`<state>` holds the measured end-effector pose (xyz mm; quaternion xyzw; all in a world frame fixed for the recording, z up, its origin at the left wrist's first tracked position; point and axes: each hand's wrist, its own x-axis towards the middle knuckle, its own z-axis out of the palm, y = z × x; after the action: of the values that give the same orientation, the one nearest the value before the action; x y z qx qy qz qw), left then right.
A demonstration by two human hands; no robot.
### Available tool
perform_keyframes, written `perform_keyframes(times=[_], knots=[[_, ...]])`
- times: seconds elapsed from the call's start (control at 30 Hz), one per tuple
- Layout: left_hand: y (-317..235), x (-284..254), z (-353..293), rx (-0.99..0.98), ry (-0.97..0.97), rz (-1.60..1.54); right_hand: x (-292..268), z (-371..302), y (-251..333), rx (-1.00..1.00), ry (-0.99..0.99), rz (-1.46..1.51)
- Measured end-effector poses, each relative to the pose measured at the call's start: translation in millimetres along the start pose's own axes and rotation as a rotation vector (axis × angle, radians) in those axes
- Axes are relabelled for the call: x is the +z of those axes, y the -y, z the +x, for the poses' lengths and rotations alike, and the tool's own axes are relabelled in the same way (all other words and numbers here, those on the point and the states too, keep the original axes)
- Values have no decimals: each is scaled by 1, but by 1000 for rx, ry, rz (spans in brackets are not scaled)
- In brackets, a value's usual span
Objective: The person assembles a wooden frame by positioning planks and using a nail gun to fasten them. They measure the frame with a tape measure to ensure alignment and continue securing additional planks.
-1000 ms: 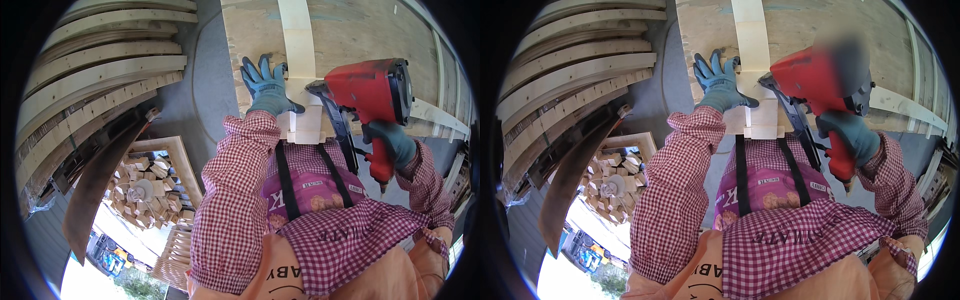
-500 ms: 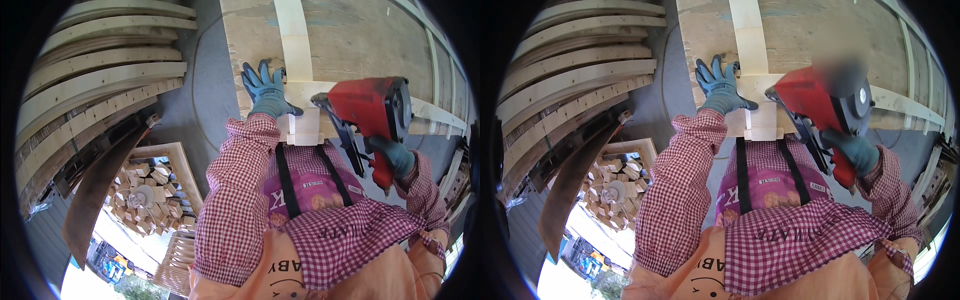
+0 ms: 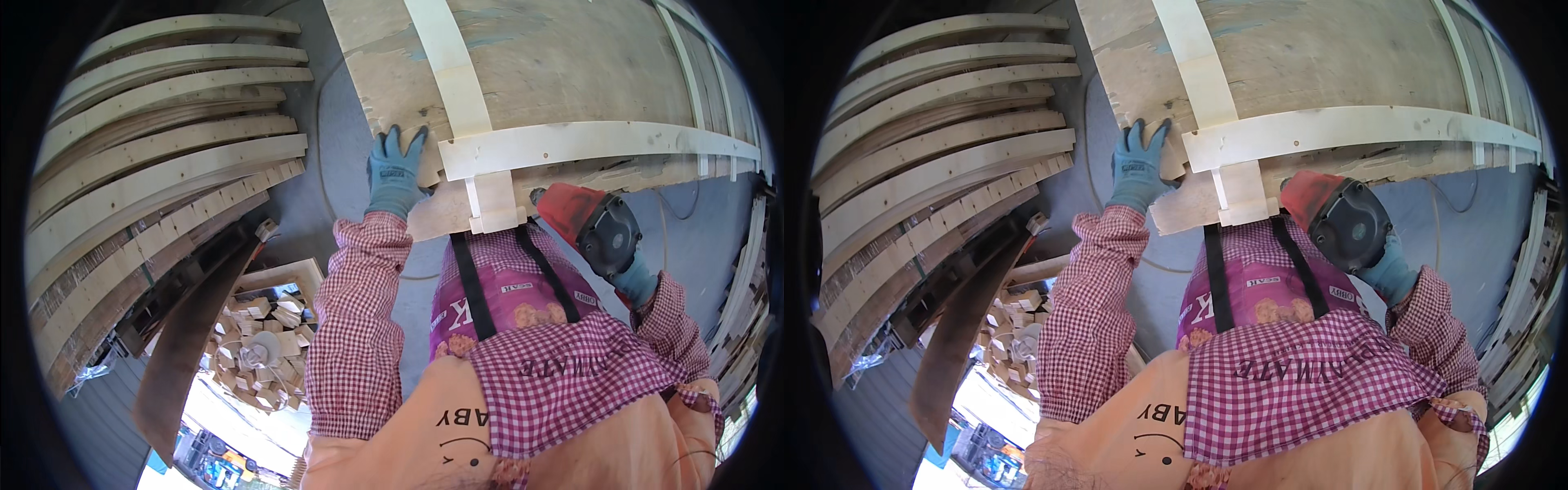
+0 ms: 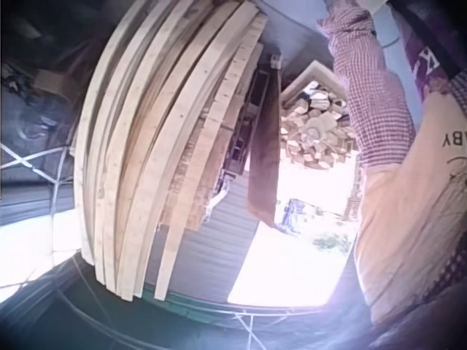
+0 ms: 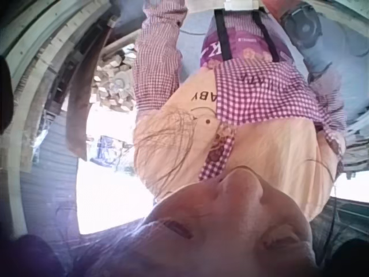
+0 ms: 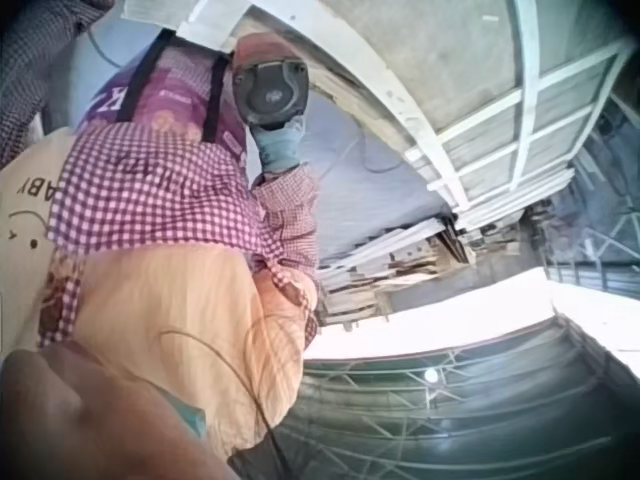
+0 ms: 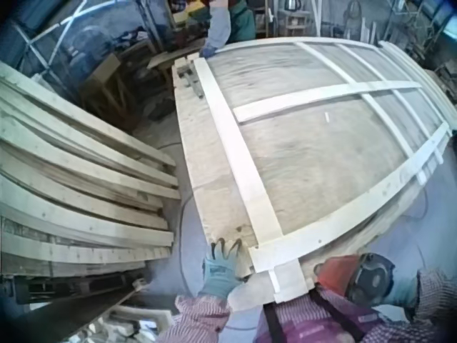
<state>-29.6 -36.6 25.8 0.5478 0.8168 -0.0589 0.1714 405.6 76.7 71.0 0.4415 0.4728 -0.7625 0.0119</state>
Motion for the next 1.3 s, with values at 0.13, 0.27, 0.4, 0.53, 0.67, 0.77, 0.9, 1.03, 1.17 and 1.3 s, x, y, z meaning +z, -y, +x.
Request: perform_keyframes(times=[0.13,0.27,0.4,0.53,0.67,0.77,0.9,1.03,1.17,1.3], knots=[[21,-6,-42,-307,-153,-348,-10,2,-34,-31,-59,-196],[0,31,-97,-349,-137,-1385,-26,3,-77,-138,-38,-153],[-91,41,-135,-528,84,-1843,-15,-24,-64,-124,-196,-489],[-107,73,-129,-821,7,-2161,6,-56,-35,-206,-287,-636],[-91,152,-145,-495,-408,-1544,18,-66,-38,-48,-315,-397],[-94,126,-141,-746,-320,-2105,29,-99,-14,56,-393,-151],[-86,103,-142,-883,-338,-2383,14,-137,-26,65,-563,-182],[-83,120,-149,-929,-450,-2077,2,-164,-29,-93,-646,-305],[-83,135,-134,-1152,-210,-2378,-56,-187,-98,-200,-746,-694],[-84,137,-113,-1151,-266,-2579,-57,-202,-130,-150,-863,-591]])
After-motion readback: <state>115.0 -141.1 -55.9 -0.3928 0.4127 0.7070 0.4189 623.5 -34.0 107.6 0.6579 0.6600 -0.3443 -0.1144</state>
